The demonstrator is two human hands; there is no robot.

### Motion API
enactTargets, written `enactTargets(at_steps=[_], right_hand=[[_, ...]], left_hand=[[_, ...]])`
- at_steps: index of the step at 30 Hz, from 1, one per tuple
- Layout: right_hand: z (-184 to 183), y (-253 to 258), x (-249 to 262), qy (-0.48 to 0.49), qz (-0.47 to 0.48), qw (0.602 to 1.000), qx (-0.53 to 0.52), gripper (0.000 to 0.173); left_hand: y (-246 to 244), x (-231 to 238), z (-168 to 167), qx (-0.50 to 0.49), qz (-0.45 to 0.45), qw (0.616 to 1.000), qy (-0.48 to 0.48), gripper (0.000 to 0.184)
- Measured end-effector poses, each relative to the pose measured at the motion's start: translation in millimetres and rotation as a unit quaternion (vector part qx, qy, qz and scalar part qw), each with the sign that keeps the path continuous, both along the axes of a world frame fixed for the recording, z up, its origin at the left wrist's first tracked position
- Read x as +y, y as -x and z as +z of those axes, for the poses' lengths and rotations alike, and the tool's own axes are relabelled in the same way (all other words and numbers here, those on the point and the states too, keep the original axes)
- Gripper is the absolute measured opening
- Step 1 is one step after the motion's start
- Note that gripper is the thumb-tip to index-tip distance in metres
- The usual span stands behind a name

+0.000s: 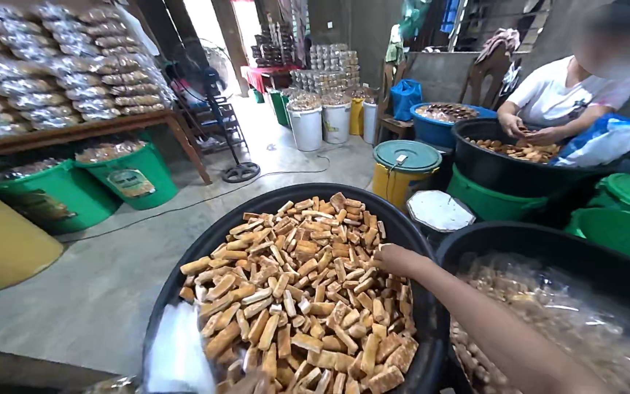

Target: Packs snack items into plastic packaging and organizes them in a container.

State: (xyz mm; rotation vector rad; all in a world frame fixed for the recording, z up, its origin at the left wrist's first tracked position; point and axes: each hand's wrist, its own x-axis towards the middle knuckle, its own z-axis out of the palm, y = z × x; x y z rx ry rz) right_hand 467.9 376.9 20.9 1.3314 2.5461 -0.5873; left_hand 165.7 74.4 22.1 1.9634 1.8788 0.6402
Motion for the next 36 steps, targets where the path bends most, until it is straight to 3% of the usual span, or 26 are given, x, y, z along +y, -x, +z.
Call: enactTargets(at_steps=[4,7,9,12,15,19,23,29,32,36], right_hand=[[5.8,1.6,0.7,0.007,-0.022,0.999,0.025,0.034],[12.6,18.9,16.1,0.006,-0.107,0.989,0.106,0.037],[13.7,36.3,26.9,0.010,-0.149,0.975,0.164,0.043],[17.3,61.6,42.3,-0.019,-0.185,0.967,0.174,0.046],[12.3,72.8,64.3,-0.037,-0.165,0.973,0.158,0.047],[10.5,87.7,76.4,-0.069,-0.205,0.973,0.078,0.048],[-9.1,87.5,75.1,-0.132,-0.092,0.987,-0.019,0.046],[-6.4,70.2,100.0,-0.084,-0.017,0.996,0.019,0.042],[8.7,63.6,101.9,-0.032,-0.057,0.994,0.084,0.043],[6.9,60.3,106.6,-0.056,-0.154,0.983,0.084,0.036]], left_hand=[[-10.4,58.7,30.9,-0.176,0.065,0.981,0.048,0.044],[-24.5,110.9,69.2,-0.217,0.152,0.958,-0.112,0.022],[-27.3,136.6,85.7,-0.233,0.203,0.926,-0.214,0.020],[-15.1,155.3,72.5,-0.200,0.217,0.900,-0.320,0.025],[1.7,157.9,50.8,-0.125,0.174,0.911,-0.352,0.025],[2.9,159.5,50.5,-0.064,0.173,0.893,-0.411,0.023],[1.1,160.3,46.7,-0.048,0.171,0.887,-0.427,0.023],[-4.0,163.5,44.2,-0.053,0.154,0.876,-0.453,0.020],[-4.2,163.7,43.7,-0.053,0.145,0.875,-0.459,0.021],[-5.7,165.7,42.8,-0.046,0.140,0.880,-0.452,0.020]])
